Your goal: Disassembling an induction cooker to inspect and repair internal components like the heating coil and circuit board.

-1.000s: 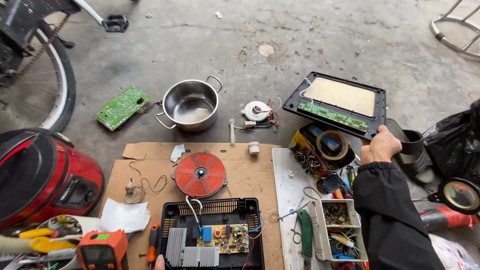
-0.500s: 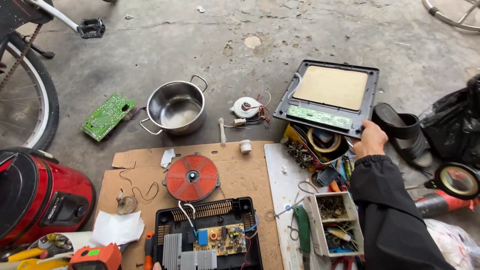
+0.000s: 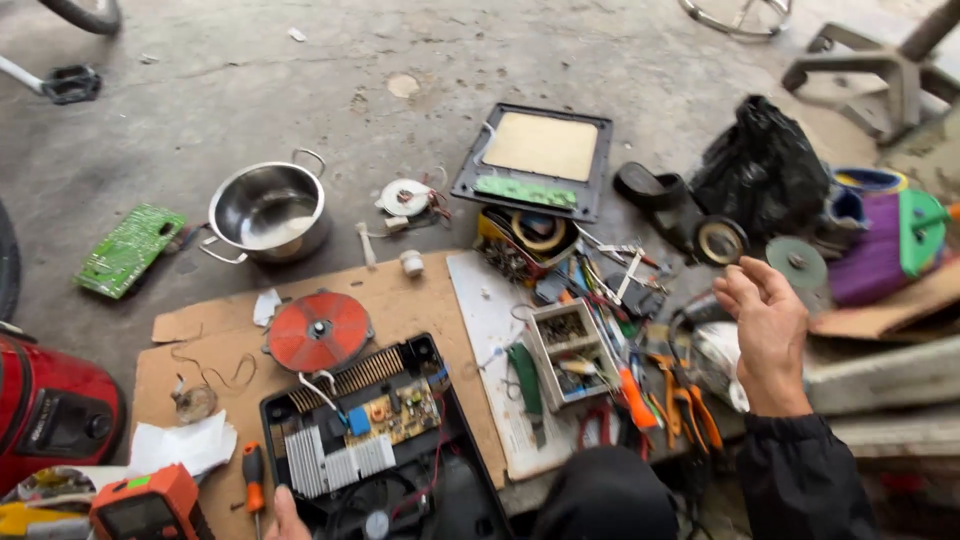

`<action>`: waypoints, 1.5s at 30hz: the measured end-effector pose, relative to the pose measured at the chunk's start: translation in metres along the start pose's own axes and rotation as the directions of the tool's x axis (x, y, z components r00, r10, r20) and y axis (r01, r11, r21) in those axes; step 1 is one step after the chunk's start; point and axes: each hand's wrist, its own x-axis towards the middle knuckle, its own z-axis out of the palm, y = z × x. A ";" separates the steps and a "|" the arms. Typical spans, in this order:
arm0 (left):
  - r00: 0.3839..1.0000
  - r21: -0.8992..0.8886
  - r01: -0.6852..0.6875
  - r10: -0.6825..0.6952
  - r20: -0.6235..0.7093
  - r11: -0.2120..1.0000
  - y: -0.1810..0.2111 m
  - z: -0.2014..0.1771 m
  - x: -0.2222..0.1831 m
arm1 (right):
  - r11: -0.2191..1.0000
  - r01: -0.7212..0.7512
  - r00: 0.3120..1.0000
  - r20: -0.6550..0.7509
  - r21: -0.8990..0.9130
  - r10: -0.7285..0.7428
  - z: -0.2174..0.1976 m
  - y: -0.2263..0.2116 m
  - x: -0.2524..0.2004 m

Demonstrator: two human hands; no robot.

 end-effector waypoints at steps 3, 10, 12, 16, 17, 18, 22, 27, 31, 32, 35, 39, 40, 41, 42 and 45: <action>0.992 0.065 0.118 -0.121 0.030 0.991 0.058 0.007 0.005 | 0.993 -0.053 0.998 -0.036 -0.105 0.049 -0.044 0.037 -0.044; 0.843 0.262 0.531 -0.535 -0.065 0.805 0.091 0.010 -0.007 | 0.875 -0.312 0.938 0.024 -0.370 0.345 -0.054 0.100 -0.117; 0.852 0.256 0.515 -0.522 -0.044 0.818 0.098 0.009 -0.011 | 0.859 -0.291 0.945 0.014 -0.422 0.327 -0.051 0.113 -0.125; 0.858 0.249 0.508 -0.512 -0.053 0.825 0.104 0.007 -0.018 | 0.826 -0.186 0.967 0.051 -0.532 0.250 -0.032 0.106 -0.144; 0.857 0.247 0.509 -0.511 -0.059 0.825 0.106 0.006 -0.015 | 0.828 -0.184 0.966 0.056 -0.529 0.251 -0.022 0.098 -0.150; 0.856 0.225 0.510 -0.516 -0.036 0.830 0.108 0.006 -0.014 | 0.845 -0.159 0.968 0.088 -0.510 0.235 -0.013 0.090 -0.158; 0.850 0.287 0.513 -0.524 -0.042 0.809 0.102 0.005 -0.014 | 0.904 -0.102 0.969 0.165 -0.415 0.185 0.012 0.079 -0.172; 0.814 0.239 0.572 -0.580 -0.042 0.785 0.085 0.006 -0.001 | 0.933 -0.128 0.981 0.095 -0.337 0.168 0.023 0.062 -0.164; 0.820 0.288 0.562 -0.569 -0.066 0.775 0.059 0.008 0.010 | 0.919 -0.078 0.993 0.049 -0.386 0.105 0.014 0.074 -0.140; 0.819 0.283 0.564 -0.570 -0.066 0.776 0.051 0.008 0.013 | 0.919 -0.073 0.994 0.052 -0.387 0.100 0.013 0.075 -0.126; 0.804 0.330 0.577 -0.592 -0.063 0.747 0.044 0.012 0.013 | 0.918 -0.029 0.999 0.031 -0.397 0.045 0.008 0.080 -0.077; 0.806 -0.041 0.590 -0.586 0.081 0.806 0.129 0.007 -0.016 | 0.947 0.045 0.999 -0.001 -0.319 -0.048 0.003 0.156 0.041; 0.771 -0.145 0.635 -0.614 0.166 0.759 0.161 -0.004 -0.023 | 0.922 0.146 0.988 0.011 -0.358 -0.153 0.016 0.186 0.077; 0.756 -0.171 0.654 -0.646 0.104 0.737 0.166 -0.005 -0.021 | 0.927 0.157 0.987 0.084 -0.341 -0.136 0.018 0.195 0.093; 0.756 -0.112 0.653 -0.637 0.150 0.749 0.166 -0.007 -0.020 | 0.921 0.215 0.974 0.146 -0.326 -0.175 0.018 0.208 0.107; 0.727 -0.080 0.681 -0.658 0.194 0.728 0.194 -0.022 -0.024 | 0.950 0.222 0.953 0.257 -0.221 -0.163 0.036 0.263 0.147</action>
